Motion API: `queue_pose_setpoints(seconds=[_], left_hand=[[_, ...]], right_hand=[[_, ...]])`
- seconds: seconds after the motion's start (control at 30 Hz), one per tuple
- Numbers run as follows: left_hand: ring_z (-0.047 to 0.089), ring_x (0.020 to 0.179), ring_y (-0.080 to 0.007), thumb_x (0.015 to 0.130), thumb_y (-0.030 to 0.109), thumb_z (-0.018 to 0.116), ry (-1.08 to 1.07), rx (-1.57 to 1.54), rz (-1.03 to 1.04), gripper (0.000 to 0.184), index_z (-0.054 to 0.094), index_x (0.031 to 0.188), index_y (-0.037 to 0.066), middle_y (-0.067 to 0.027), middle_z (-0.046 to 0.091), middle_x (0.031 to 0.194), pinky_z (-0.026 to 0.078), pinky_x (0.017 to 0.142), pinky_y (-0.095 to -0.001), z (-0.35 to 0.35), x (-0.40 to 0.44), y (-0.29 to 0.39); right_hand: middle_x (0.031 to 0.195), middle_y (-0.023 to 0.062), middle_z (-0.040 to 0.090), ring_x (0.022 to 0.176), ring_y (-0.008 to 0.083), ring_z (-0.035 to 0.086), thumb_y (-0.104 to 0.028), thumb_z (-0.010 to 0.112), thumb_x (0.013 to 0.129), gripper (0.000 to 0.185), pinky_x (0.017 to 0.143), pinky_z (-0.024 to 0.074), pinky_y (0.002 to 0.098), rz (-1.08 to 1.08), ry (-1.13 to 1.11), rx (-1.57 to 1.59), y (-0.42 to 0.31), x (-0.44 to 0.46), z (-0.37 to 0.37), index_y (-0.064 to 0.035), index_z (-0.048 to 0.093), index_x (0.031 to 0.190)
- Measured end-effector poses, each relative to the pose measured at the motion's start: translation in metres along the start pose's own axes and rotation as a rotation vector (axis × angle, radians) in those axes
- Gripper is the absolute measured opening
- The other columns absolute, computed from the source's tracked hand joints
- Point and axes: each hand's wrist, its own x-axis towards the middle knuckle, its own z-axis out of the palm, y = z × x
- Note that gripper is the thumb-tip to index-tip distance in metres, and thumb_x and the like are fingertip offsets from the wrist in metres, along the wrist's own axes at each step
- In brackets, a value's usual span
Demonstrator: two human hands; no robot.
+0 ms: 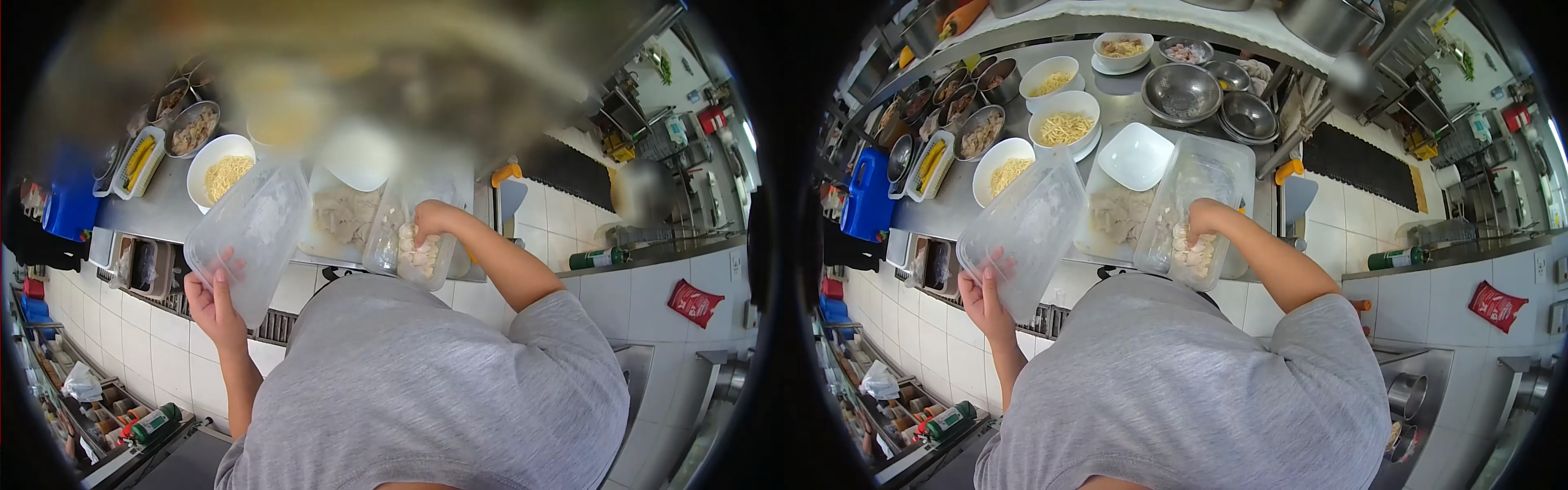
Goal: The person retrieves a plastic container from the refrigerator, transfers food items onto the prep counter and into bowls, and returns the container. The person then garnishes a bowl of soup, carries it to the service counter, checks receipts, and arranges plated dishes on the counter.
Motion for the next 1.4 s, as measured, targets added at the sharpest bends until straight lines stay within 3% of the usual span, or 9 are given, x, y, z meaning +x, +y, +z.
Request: queue_pose_setpoints(seconds=[0.3, 0.47, 0.67, 0.87, 0.9, 1.0, 1.1, 1.23, 1.4], left_hand=[[0.064, 0.092, -0.0242, 0.093, 0.008, 0.050, -0.007, 0.046, 0.005, 0.012, 0.044, 0.098, 0.000, -0.0232, 0.062, 0.108, 0.049, 0.085, -0.0345, 0.012, -0.002, 0.008], [0.064, 0.092, -0.0247, 0.093, 0.008, 0.051, -0.006, 0.029, 0.025, 0.012, 0.044, 0.097, 0.000, -0.0234, 0.062, 0.108, 0.049, 0.084, -0.0342, 0.018, 0.002, 0.008], [0.064, 0.092, -0.0248, 0.093, 0.008, 0.051, -0.007, 0.038, 0.022, 0.012, 0.044, 0.098, 0.000, -0.0233, 0.062, 0.107, 0.050, 0.083, -0.0348, 0.025, 0.003, 0.012], [0.064, 0.091, -0.0261, 0.093, 0.011, 0.051, 0.033, 0.033, 0.028, 0.014, 0.044, 0.098, 0.001, -0.0234, 0.062, 0.107, 0.052, 0.078, -0.0344, 0.022, 0.005, 0.021], [0.064, 0.091, -0.0261, 0.093, 0.011, 0.051, 0.048, 0.036, 0.036, 0.014, 0.044, 0.098, 0.001, -0.0234, 0.062, 0.107, 0.052, 0.078, -0.0344, 0.021, 0.006, 0.021], [0.065, 0.089, -0.0266, 0.093, 0.014, 0.050, 0.102, -0.022, -0.020, 0.015, 0.044, 0.100, 0.002, -0.0223, 0.062, 0.108, 0.052, 0.074, -0.0346, 0.020, 0.010, 0.014], [0.065, 0.085, -0.0283, 0.095, 0.019, 0.047, 0.177, -0.174, -0.286, 0.015, 0.044, 0.102, 0.005, -0.0200, 0.061, 0.108, 0.052, 0.071, -0.0355, 0.013, 0.008, -0.022], [0.062, 0.094, -0.0281, 0.095, 0.022, 0.047, 0.189, -0.333, -0.473, 0.021, 0.047, 0.108, 0.005, -0.0178, 0.059, 0.114, 0.051, 0.076, -0.0355, -0.009, -0.004, -0.065], [0.059, 0.098, -0.0288, 0.096, 0.026, 0.045, 0.211, -0.449, -0.544, 0.030, 0.045, 0.117, 0.005, -0.0173, 0.057, 0.118, 0.048, 0.081, -0.0392, -0.062, -0.010, -0.099]], right_hand=[[0.065, 0.0136, 0.062, 0.055, 0.0220, 0.060, -0.026, 0.081, 0.053, 0.035, 0.048, 0.0487, 0.0325, 0.017, -0.021, 0.424, 0.016, -0.018, -0.017, 0.0012, 0.066, 0.070], [0.072, 0.0106, 0.062, 0.056, 0.0202, 0.060, -0.022, 0.074, 0.059, 0.032, 0.049, 0.0499, 0.0321, 0.034, 0.168, 0.421, 0.027, -0.010, -0.021, -0.0002, 0.065, 0.081], [0.073, 0.0086, 0.061, 0.060, 0.0182, 0.059, -0.020, 0.074, 0.063, 0.030, 0.048, 0.0473, 0.0311, -0.050, -0.109, 0.477, 0.018, -0.004, -0.014, -0.0012, 0.064, 0.085], [0.069, 0.0072, 0.058, 0.058, 0.0164, 0.055, -0.019, 0.077, 0.063, 0.032, 0.052, 0.0432, 0.0304, -0.148, -0.020, 0.395, 0.010, -0.016, -0.017, 0.0006, 0.064, 0.084], [0.064, 0.0064, 0.057, 0.054, 0.0148, 0.053, -0.012, 0.077, 0.060, 0.029, 0.050, 0.0423, 0.0291, -0.137, -0.058, 0.510, 0.014, -0.014, -0.021, 0.0011, 0.063, 0.081], [0.062, 0.0059, 0.056, 0.051, 0.0134, 0.052, -0.010, 0.075, 0.062, 0.025, 0.048, 0.0413, 0.0275, -0.117, 0.013, 0.619, 0.017, -0.024, -0.046, 0.0019, 0.062, 0.079], [0.063, 0.0059, 0.057, 0.050, 0.0130, 0.052, -0.009, 0.071, 0.065, 0.019, 0.046, 0.0405, 0.0269, -0.105, 0.150, 0.592, 0.023, -0.018, -0.058, 0.0013, 0.062, 0.078], [0.070, 0.0066, 0.062, 0.052, 0.0126, 0.056, -0.010, 0.064, 0.070, 0.016, 0.043, 0.0413, 0.0245, -0.138, -0.026, 0.847, 0.045, 0.003, -0.062, -0.0022, 0.061, 0.085], [0.072, 0.0048, 0.061, 0.053, 0.0112, 0.055, -0.014, 0.064, 0.074, 0.021, 0.044, 0.0409, 0.0237, -0.173, 0.057, 1.004, 0.047, 0.005, -0.073, -0.0048, 0.058, 0.092]])
